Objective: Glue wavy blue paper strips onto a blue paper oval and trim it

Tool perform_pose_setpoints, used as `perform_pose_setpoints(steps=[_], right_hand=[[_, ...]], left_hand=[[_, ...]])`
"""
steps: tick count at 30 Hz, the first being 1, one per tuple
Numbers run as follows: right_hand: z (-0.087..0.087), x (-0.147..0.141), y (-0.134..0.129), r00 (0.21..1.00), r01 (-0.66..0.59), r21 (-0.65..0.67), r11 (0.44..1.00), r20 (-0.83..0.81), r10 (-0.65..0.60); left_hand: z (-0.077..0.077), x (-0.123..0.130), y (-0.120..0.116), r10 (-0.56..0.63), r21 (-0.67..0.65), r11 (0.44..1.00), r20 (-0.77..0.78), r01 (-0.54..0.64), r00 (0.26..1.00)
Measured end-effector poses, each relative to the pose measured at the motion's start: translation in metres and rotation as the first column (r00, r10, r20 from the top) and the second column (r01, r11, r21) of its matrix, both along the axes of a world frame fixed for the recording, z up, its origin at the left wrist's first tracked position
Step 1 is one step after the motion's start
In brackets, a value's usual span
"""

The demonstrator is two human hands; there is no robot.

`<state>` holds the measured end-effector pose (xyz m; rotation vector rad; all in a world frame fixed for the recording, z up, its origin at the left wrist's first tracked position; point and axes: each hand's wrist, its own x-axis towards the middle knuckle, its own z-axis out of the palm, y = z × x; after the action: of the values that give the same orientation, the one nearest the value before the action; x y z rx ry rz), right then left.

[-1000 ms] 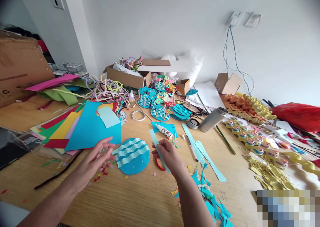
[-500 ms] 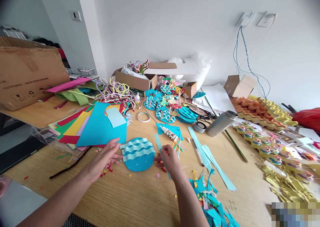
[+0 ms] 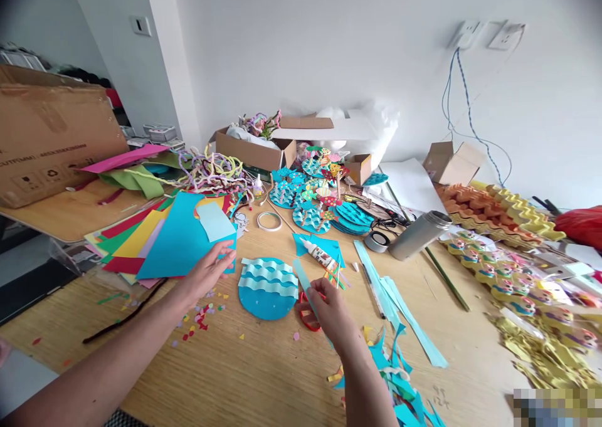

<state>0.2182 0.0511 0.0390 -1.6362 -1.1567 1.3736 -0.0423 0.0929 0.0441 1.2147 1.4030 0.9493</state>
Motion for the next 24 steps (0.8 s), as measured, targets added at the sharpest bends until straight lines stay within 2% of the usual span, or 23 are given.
perform_pose_setpoints(steps=[2,5,8,11,15,19,24], right_hand=[[0.004,0.000,0.000,0.998,-0.054,0.085,0.995,0.039,0.051],[0.008,-0.009,-0.003,0.987,-0.158,0.147,0.976,0.062,0.150],[0.009,-0.026,-0.007,0.968,-0.243,0.143,0.960,0.106,0.229],[0.009,-0.041,-0.009,0.921,-0.349,0.130,0.928,0.228,0.315],[0.011,-0.051,-0.003,0.843,-0.452,0.146,0.880,0.392,0.368],[0.011,-0.058,0.006,0.823,-0.436,0.163,0.885,0.470,0.318],[0.003,-0.068,0.007,0.883,-0.367,0.112,0.924,0.355,0.308]], left_hand=[[0.002,-0.001,0.000,-0.003,0.144,0.990,-0.085,0.015,0.996],[0.007,0.002,-0.004,-0.099,0.282,0.948,-0.176,0.147,0.979],[0.007,0.007,-0.009,-0.228,0.273,0.929,-0.107,0.249,0.968],[0.000,0.009,-0.011,-0.331,0.246,0.910,-0.056,0.334,0.942],[-0.010,0.003,-0.009,-0.379,0.172,0.905,-0.090,0.389,0.921],[-0.014,-0.007,-0.004,-0.409,0.079,0.904,-0.127,0.420,0.904],[-0.006,-0.017,-0.006,-0.327,0.133,0.920,-0.254,0.368,0.910]])
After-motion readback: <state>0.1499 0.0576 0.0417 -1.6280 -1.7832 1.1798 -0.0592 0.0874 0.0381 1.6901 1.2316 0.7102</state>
